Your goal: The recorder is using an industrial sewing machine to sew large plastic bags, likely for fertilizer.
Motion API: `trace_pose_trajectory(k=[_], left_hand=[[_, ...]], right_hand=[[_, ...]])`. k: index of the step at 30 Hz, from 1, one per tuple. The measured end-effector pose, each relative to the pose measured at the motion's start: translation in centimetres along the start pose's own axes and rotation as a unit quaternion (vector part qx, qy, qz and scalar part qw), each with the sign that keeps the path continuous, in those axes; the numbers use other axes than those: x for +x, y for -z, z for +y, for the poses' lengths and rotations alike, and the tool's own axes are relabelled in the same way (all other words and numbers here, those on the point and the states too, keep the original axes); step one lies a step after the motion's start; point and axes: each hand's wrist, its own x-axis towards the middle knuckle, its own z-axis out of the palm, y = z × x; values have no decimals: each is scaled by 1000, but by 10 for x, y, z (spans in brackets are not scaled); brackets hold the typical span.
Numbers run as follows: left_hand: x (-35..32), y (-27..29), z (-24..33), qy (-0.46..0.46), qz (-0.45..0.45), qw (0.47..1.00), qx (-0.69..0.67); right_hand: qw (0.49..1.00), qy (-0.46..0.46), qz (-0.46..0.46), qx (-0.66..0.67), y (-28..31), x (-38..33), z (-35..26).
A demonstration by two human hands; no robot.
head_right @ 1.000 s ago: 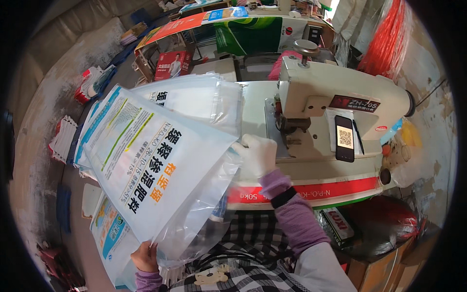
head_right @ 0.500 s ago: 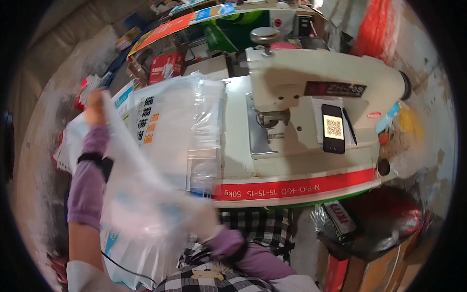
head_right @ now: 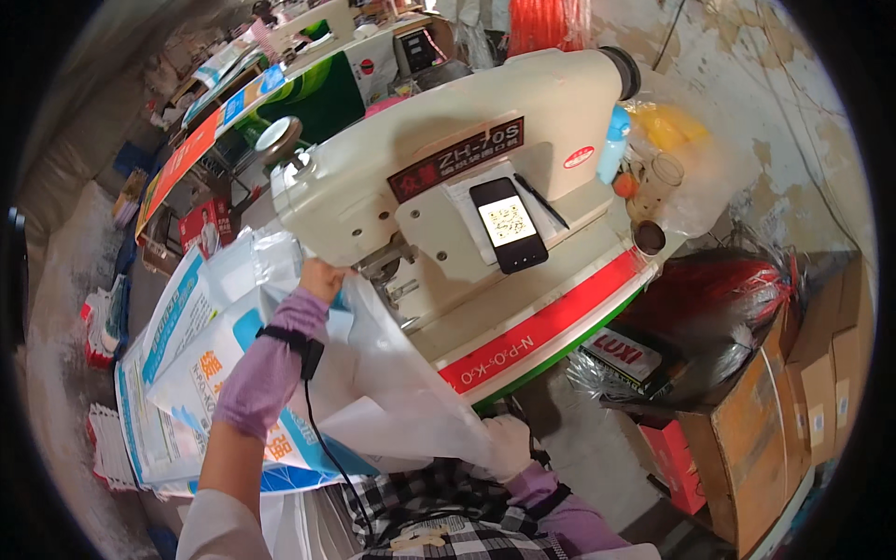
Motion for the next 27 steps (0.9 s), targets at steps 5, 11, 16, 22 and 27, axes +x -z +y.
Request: trace_pose_trajectory(k=[5, 11, 16, 22, 27], left_hand=[[-2, 39, 12, 27, -168, 981, -95], [31, 68, 37, 131, -238, 950, 157], [22, 153, 172, -8, -538, 821, -190], [-17, 237, 99, -5, -535, 813, 229], [-127, 204, 196, 68, -453, 880, -124]], right_hand=[[971, -103, -45, 212, -6, -38, -7], [828, -244, -51, 503, 1, 23, -37], [975, -68, 39, 206, -11, 39, -41], [999, -16, 21, 18, -37, 155, -52], [938, -144, 19, 316, -56, 143, -61]])
